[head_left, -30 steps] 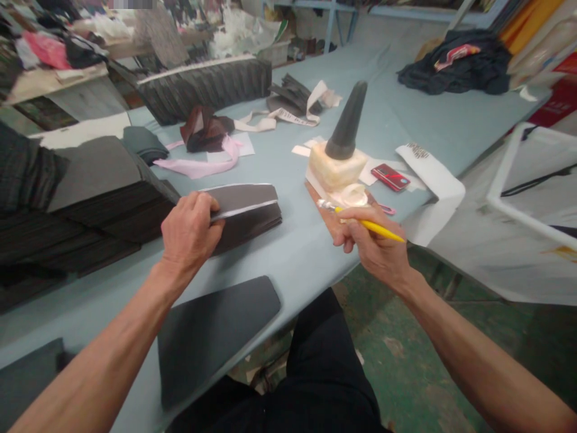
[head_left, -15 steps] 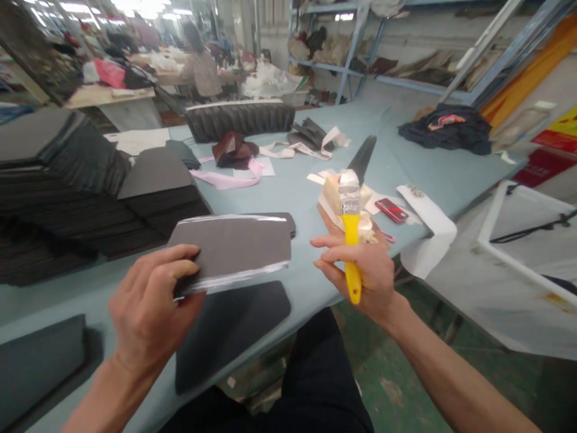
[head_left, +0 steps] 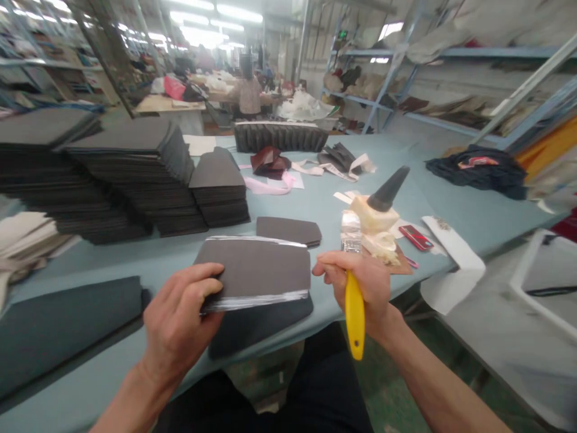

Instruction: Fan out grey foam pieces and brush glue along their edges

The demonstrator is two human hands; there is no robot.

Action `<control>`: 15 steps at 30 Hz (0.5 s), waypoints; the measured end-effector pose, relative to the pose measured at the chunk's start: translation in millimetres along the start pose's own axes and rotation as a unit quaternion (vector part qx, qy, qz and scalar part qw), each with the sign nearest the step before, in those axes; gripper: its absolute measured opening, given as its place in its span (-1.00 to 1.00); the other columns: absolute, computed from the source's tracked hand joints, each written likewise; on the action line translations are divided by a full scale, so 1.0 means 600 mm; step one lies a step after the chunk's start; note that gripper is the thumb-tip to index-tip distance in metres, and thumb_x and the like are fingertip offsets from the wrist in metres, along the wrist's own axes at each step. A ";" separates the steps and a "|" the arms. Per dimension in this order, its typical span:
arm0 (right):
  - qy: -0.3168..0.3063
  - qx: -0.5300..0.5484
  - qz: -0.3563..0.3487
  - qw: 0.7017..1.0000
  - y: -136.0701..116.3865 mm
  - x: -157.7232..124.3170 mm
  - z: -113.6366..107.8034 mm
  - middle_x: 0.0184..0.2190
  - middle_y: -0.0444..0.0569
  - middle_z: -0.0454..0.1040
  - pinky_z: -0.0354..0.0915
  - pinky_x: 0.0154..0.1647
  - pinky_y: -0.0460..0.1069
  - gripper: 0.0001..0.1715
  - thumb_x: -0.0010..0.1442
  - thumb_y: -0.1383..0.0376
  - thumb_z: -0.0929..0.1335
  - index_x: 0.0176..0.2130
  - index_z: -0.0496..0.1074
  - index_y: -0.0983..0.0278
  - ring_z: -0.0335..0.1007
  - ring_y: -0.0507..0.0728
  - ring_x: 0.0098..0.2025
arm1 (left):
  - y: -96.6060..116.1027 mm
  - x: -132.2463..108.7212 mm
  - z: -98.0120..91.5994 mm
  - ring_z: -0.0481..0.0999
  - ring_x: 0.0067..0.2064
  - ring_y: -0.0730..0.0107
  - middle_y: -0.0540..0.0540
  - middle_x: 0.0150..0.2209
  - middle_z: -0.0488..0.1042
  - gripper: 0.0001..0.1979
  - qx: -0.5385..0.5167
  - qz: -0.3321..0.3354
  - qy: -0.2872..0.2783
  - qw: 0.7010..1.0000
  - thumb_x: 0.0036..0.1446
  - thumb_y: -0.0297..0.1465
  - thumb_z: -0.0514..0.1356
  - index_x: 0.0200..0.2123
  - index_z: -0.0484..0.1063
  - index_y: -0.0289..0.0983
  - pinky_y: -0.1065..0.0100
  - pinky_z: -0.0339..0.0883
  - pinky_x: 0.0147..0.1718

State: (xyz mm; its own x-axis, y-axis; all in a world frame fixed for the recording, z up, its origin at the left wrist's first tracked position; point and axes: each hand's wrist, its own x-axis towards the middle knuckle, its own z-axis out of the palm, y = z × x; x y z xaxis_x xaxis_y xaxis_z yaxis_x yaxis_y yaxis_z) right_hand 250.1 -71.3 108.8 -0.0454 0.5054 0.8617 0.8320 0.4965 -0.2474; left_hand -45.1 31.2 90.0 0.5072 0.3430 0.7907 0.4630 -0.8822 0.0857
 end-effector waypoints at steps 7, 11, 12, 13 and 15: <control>-0.021 -0.022 -0.078 0.996 -0.019 -0.001 -0.015 -0.17 -0.03 0.77 0.65 -0.21 -0.06 -0.73 0.38 0.48 0.44 -0.01 0.49 0.16 0.77 0.09 -0.22 | 0.007 -0.004 -0.002 0.74 -0.05 0.19 -0.20 -0.05 0.69 -0.73 -0.011 0.012 0.032 0.999 0.25 -0.66 0.29 -0.14 0.41 -0.19 0.22 0.60 -0.01; -0.014 -0.057 -0.109 0.992 -0.018 0.003 -0.027 -0.31 -0.13 0.72 0.62 -0.28 -0.07 -0.76 0.39 0.46 0.45 -0.04 0.49 0.14 0.70 0.04 -0.33 | 0.001 -0.012 0.001 0.74 -0.03 0.15 -0.21 -0.02 0.69 -0.74 -0.037 0.005 0.036 0.999 0.24 -0.64 0.33 -0.14 0.44 -0.20 0.20 0.58 0.02; -0.016 -0.069 -0.115 0.991 -0.018 0.003 -0.029 -0.24 -0.08 0.74 0.62 -0.29 -0.06 -0.76 0.37 0.45 0.46 -0.05 0.49 0.13 0.68 0.04 -0.34 | 0.000 -0.013 0.002 0.74 -0.03 0.15 -0.21 -0.02 0.69 -0.75 -0.042 0.005 0.039 0.998 0.24 -0.64 0.33 -0.14 0.44 -0.21 0.20 0.58 0.02; -0.021 -0.074 -0.121 0.990 -0.017 0.003 -0.030 -0.15 -0.02 0.76 0.61 -0.31 -0.06 -0.75 0.36 0.44 0.47 -0.05 0.49 0.13 0.66 0.04 -0.36 | -0.001 -0.014 0.002 0.73 -0.03 0.15 -0.22 -0.02 0.69 -0.75 -0.044 0.005 0.041 0.998 0.24 -0.64 0.33 -0.14 0.44 -0.21 0.20 0.57 0.02; -0.036 -0.062 -0.129 0.989 -0.016 0.002 -0.029 0.03 0.08 0.75 0.57 -0.37 -0.06 -0.74 0.36 0.45 0.47 -0.04 0.49 0.13 0.59 0.00 -0.43 | -0.001 -0.015 0.001 0.73 -0.05 0.15 -0.23 -0.02 0.69 -0.77 -0.047 0.004 0.042 0.998 0.25 -0.62 0.33 -0.14 0.44 -0.22 0.21 0.57 0.00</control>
State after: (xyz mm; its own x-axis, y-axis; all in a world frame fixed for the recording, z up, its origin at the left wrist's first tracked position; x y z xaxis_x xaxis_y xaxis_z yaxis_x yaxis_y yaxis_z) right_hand 251.8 -87.6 119.9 -0.2999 0.4240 0.8546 0.8487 0.5276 0.0361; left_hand -49.5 28.9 82.2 0.4455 0.3104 0.8398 0.3871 -0.9126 0.1319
